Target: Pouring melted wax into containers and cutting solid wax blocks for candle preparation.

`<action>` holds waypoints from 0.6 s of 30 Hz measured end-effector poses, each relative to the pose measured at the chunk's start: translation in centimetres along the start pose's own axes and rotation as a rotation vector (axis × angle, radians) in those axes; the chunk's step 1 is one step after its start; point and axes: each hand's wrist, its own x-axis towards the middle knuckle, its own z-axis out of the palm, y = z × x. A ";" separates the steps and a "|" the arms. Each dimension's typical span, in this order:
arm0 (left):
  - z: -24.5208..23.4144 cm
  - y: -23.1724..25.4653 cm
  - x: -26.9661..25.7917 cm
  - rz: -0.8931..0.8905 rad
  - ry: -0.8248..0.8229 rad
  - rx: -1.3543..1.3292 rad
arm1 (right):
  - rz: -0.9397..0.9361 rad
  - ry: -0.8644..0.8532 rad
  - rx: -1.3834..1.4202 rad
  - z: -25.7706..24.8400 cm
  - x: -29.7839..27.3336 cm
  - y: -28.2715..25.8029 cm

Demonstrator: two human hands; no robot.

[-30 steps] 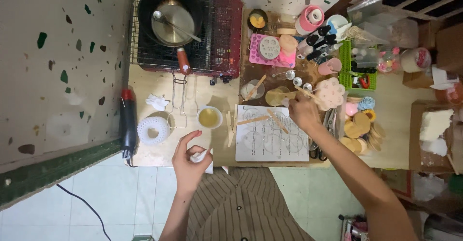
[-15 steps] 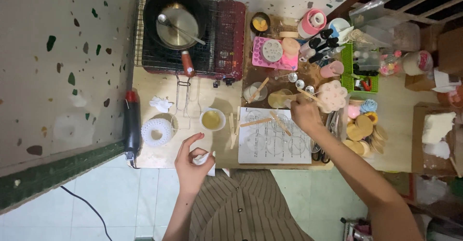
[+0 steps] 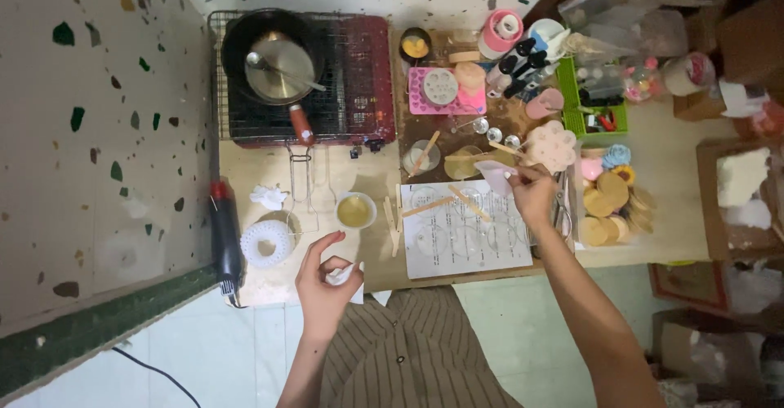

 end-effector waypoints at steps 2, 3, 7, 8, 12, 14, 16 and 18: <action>-0.3 0.0 -0.3 0.017 -0.022 0.015 | 0.055 0.035 0.112 0.6 -0.5 1.5; -0.4 0.0 -0.3 0.028 -0.034 0.026 | 0.103 0.059 0.220 1.0 -0.6 2.3; -0.7 0.6 -0.7 0.035 -0.091 0.092 | 0.354 0.105 0.523 0.7 -1.4 1.8; -0.8 0.6 -0.9 0.036 -0.106 0.118 | 0.419 0.137 0.731 0.7 -1.6 2.1; -0.2 1.2 -1.2 0.114 -0.172 0.078 | 0.460 0.207 1.143 -4.9 0.9 0.6; -0.6 1.2 -1.8 0.167 -0.149 0.114 | 0.333 0.259 1.137 -11.5 2.6 -1.9; -0.7 1.5 -2.3 0.221 -0.119 0.143 | 0.201 0.306 1.122 -19.4 3.8 -3.2; -1.5 2.0 -3.5 0.224 0.021 0.146 | -0.122 0.360 1.370 -27.2 3.3 -3.2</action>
